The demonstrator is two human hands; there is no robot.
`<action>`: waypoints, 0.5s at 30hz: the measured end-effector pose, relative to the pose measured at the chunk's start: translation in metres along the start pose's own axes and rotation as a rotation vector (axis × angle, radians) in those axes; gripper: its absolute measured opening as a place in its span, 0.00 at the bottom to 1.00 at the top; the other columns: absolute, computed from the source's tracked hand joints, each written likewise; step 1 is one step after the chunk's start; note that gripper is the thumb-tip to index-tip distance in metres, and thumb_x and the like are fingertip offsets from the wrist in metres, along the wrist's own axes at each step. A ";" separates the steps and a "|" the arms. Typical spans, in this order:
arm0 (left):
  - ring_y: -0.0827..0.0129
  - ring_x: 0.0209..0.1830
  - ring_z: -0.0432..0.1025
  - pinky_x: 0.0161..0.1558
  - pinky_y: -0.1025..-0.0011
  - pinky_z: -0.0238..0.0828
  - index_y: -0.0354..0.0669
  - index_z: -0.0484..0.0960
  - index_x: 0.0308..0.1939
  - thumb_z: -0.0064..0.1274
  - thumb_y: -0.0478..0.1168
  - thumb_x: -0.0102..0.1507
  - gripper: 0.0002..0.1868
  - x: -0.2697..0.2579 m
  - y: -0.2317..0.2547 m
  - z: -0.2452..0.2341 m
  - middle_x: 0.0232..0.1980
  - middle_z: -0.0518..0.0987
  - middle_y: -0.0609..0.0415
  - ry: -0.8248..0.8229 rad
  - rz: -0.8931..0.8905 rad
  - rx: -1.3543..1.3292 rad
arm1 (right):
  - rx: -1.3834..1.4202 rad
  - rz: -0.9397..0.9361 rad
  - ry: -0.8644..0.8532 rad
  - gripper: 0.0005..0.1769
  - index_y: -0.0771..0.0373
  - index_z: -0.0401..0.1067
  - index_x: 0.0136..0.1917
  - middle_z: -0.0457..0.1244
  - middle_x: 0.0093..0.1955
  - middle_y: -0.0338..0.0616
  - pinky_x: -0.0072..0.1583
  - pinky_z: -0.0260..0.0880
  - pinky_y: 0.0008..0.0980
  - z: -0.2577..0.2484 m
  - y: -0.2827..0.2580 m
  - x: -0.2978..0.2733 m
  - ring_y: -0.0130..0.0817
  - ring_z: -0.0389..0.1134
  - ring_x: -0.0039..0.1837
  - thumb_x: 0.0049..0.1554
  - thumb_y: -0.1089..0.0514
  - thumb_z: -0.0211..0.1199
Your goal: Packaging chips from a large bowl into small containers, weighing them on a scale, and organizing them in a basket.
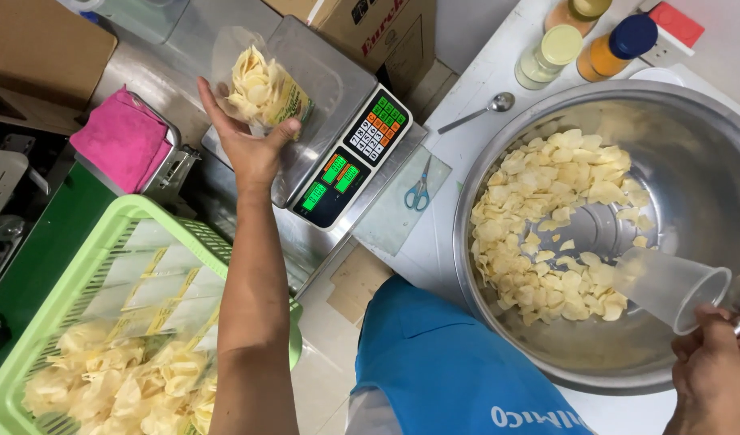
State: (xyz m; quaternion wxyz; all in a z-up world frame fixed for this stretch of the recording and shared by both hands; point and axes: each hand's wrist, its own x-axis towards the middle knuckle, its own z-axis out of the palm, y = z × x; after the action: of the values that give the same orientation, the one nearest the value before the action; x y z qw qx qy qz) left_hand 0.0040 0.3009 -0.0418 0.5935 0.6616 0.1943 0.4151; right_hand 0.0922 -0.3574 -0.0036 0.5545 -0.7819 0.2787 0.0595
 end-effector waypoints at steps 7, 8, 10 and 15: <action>0.54 0.91 0.30 0.87 0.51 0.43 0.58 0.36 0.84 0.84 0.48 0.53 0.74 0.000 0.005 -0.007 0.87 0.33 0.34 -0.019 0.088 -0.011 | 0.081 -0.020 -0.023 0.15 0.42 0.58 0.43 0.49 0.35 0.26 0.36 0.36 0.26 -0.019 0.040 0.035 0.18 0.43 0.34 0.70 0.59 0.53; 0.54 0.91 0.32 0.87 0.51 0.42 0.57 0.36 0.84 0.84 0.49 0.53 0.74 0.001 0.004 -0.007 0.87 0.35 0.34 -0.010 0.096 0.023 | 0.067 -0.019 -0.021 0.16 0.42 0.56 0.43 0.47 0.34 0.26 0.36 0.35 0.26 -0.016 0.034 0.030 0.18 0.41 0.33 0.71 0.59 0.52; 0.54 0.91 0.33 0.87 0.52 0.41 0.56 0.36 0.84 0.84 0.50 0.52 0.74 0.001 0.002 -0.006 0.87 0.37 0.34 -0.003 0.103 0.057 | 0.053 -0.017 -0.017 0.17 0.42 0.53 0.43 0.44 0.33 0.25 0.36 0.34 0.26 -0.011 0.023 0.019 0.19 0.39 0.32 0.71 0.59 0.52; 0.46 0.82 0.58 0.81 0.52 0.63 0.51 0.41 0.81 0.87 0.42 0.52 0.71 0.010 0.002 0.015 0.81 0.54 0.35 0.030 0.045 0.034 | -0.001 0.024 -0.015 0.14 0.44 0.53 0.45 0.46 0.36 0.27 0.37 0.37 0.26 0.006 -0.011 -0.019 0.18 0.40 0.33 0.72 0.57 0.51</action>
State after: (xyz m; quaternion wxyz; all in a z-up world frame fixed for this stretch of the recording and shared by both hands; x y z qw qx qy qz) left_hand 0.0207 0.2987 -0.0364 0.5696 0.6697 0.1951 0.4348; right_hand 0.0835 -0.3429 0.0108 0.5554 -0.7783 0.2840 0.0720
